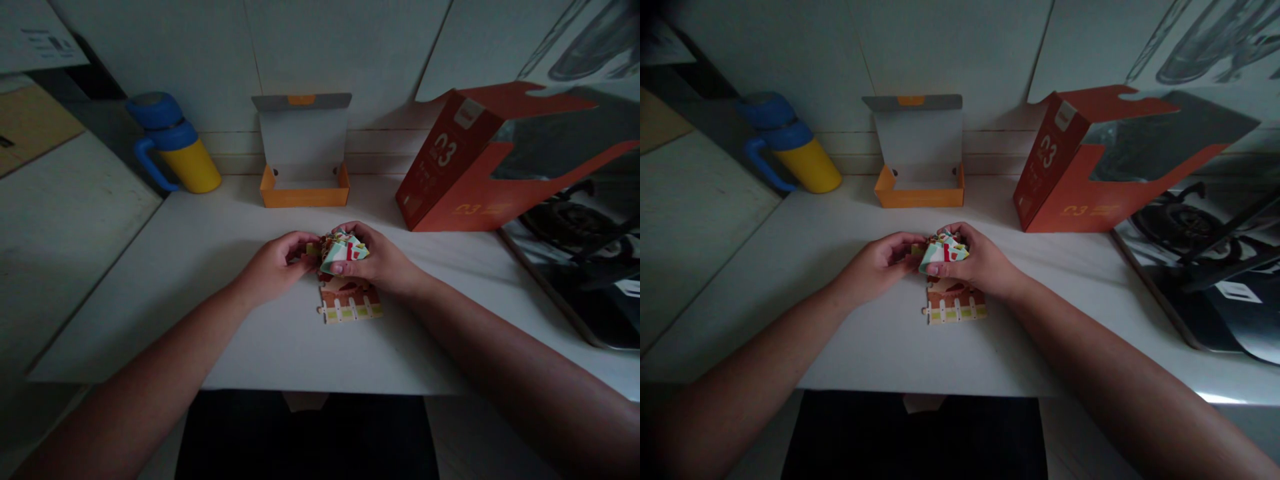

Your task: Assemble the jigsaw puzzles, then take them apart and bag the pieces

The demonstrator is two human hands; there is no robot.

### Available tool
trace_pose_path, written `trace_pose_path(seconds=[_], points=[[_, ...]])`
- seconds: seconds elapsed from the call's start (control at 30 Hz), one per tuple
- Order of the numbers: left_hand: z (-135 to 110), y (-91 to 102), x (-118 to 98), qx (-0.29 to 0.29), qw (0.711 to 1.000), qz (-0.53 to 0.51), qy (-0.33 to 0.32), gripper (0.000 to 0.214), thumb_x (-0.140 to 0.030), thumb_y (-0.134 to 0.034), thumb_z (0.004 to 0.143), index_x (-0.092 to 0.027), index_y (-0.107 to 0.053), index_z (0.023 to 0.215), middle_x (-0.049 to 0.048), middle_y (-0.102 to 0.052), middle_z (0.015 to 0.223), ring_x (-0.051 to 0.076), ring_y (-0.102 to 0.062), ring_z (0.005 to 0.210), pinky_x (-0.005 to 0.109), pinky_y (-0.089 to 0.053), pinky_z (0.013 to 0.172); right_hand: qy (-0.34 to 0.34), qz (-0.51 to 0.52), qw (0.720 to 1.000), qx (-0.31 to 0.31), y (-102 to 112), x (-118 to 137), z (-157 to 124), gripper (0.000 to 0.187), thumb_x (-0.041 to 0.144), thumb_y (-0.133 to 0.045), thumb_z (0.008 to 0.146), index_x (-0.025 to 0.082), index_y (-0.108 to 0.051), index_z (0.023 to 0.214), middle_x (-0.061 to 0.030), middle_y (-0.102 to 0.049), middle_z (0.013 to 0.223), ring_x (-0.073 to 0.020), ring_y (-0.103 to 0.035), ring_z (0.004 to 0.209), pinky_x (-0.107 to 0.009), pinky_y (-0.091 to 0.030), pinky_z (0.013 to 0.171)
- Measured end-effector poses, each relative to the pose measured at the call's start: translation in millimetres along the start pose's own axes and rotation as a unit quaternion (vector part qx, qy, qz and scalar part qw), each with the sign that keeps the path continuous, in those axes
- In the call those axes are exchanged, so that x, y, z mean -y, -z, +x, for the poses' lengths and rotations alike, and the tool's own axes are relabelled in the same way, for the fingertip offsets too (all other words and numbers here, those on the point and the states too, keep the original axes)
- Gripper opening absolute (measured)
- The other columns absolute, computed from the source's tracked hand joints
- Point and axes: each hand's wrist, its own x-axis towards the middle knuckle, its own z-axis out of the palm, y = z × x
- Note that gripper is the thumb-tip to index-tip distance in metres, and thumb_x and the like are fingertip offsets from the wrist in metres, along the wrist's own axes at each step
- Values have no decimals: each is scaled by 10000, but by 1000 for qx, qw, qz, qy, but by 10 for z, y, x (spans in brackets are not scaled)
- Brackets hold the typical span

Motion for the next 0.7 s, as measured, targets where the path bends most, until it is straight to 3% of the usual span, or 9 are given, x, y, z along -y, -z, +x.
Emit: trace_pose_path(seconds=[0.23, 0.47, 0.63, 0.7], points=[[4, -28, 46, 15, 999, -25, -27, 431, -195, -737, 907, -178, -665, 1332, 110, -751, 1332, 238, -733, 1183, 398, -597, 1035, 8, -24, 1000, -7, 58, -91, 40, 693, 498, -999, 673, 244, -618, 1193, -61, -760, 1060, -249, -735, 901, -412, -628, 815], [79, 7, 150, -5, 1000, -3, -9, 337, -228, -710, 947, -180, -688, 1280, 104, -782, 1253, 229, -756, 1111, 406, -611, 1003, 26, -72, 997, -29, 26, -91, 60, 812, 528, -1008, 631, 229, -634, 1287, -104, -706, 1314, -282, -692, 1121, -439, -593, 963], [86, -1, 146, -16, 999, 29, -21, 300, -209, -703, 944, -196, -722, 1243, 91, -801, 1194, 230, -761, 1111, 410, -604, 1010, 34, -93, 995, 0, 25, -111, 52, 767, 539, -1010, 627, 249, -572, 1186, -30, -720, 1052, -239, -674, 934, -365, -557, 813], [87, -4, 155, -17, 999, 22, -27, 290, -223, -708, 949, -200, -733, 1237, 88, -804, 1195, 228, -765, 1107, 416, -600, 1022, 56, -120, 991, 4, 21, -127, 43, 781, 523, -1013, 637, 257, -546, 1204, -35, -701, 1083, -242, -667, 963, -365, -546, 838]])
